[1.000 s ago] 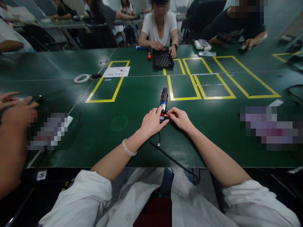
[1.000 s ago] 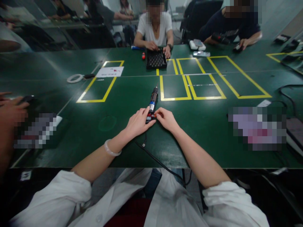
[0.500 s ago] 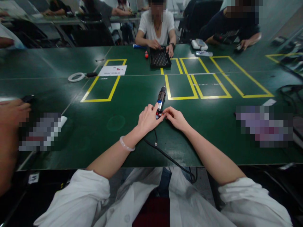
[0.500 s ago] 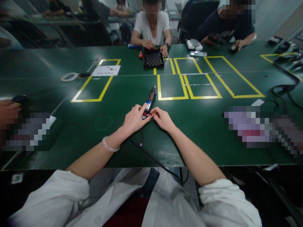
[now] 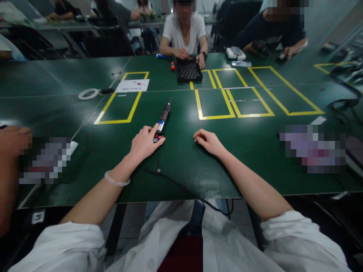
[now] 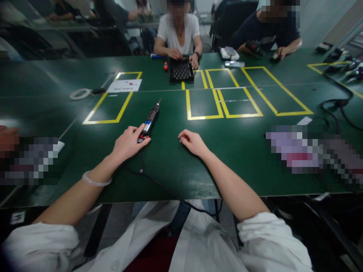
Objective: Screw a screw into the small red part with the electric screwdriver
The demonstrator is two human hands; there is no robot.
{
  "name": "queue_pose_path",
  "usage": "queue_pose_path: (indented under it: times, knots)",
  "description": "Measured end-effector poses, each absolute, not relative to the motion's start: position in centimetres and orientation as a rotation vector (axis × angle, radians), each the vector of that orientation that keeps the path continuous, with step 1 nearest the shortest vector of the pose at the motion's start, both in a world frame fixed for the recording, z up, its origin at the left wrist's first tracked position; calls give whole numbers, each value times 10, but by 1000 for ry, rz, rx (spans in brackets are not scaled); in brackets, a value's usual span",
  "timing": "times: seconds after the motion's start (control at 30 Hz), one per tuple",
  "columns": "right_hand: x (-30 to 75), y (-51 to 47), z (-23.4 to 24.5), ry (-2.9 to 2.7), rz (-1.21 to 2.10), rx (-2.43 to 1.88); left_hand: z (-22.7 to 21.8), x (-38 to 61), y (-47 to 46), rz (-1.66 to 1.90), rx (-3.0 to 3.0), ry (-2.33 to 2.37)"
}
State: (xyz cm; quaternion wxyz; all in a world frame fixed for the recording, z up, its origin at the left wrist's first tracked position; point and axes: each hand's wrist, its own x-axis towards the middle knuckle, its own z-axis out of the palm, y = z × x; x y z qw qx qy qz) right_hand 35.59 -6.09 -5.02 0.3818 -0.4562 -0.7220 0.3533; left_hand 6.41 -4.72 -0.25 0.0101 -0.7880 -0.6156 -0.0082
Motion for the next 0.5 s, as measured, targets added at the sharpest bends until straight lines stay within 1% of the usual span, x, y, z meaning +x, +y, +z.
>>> queue_pose_path:
  times: [0.2,0.5]
  knots:
    - [355,-62,-50,-1872,884,-1175,3,-8,-22,104,-2233,-2127]
    - [355,-61,-51,-1892,863,-1171,12,-88,24,394,-1918,-2268]
